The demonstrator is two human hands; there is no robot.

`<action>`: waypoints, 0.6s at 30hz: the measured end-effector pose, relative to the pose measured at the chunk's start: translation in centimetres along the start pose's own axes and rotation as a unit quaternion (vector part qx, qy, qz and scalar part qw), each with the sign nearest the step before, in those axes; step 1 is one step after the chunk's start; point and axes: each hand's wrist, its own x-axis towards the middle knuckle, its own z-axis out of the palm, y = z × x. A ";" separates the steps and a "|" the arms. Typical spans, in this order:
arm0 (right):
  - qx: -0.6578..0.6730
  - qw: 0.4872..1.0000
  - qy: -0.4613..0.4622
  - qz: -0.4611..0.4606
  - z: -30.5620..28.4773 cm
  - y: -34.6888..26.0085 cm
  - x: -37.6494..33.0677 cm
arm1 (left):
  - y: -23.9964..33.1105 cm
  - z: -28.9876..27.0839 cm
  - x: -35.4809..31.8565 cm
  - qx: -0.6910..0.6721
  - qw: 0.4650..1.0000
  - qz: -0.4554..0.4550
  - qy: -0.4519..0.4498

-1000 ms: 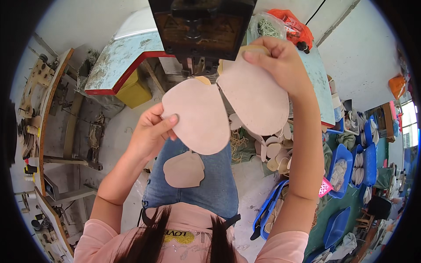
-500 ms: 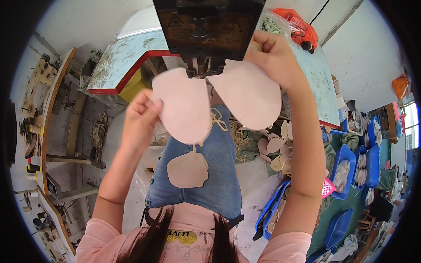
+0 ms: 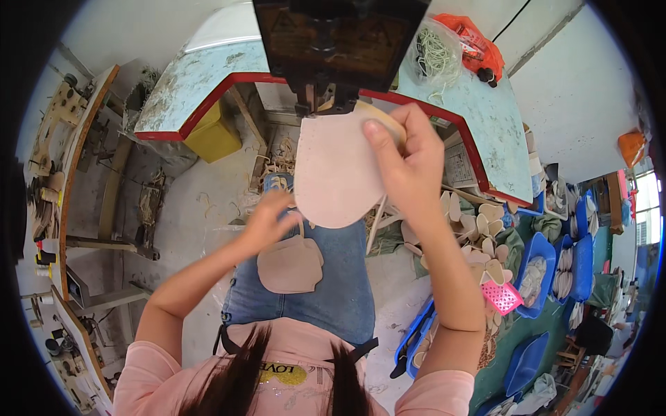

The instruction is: Trim the edges of foam shoe components using an industrial trimming machine.

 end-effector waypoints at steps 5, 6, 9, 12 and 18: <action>-0.010 0.998 0.062 -0.032 2.4 1.3 -1.5 | 6.6 -6.6 6.7 -0.498 0.851 -0.164 0.026; -0.009 0.997 0.076 -0.028 2.7 1.2 -1.7 | 7.8 -7.5 7.4 -0.449 0.880 -0.151 -0.013; 0.000 1.000 -0.012 0.025 2.4 1.9 -1.8 | 8.7 -9.0 8.1 -0.415 0.896 -0.144 -0.056; 0.101 0.979 -0.145 0.100 1.2 1.7 -1.9 | 8.5 -10.3 7.8 -0.451 0.875 -0.162 -0.069; 0.086 0.924 -0.302 0.221 -5.1 4.0 -1.8 | 8.3 -9.3 7.0 -0.511 0.841 -0.170 -0.052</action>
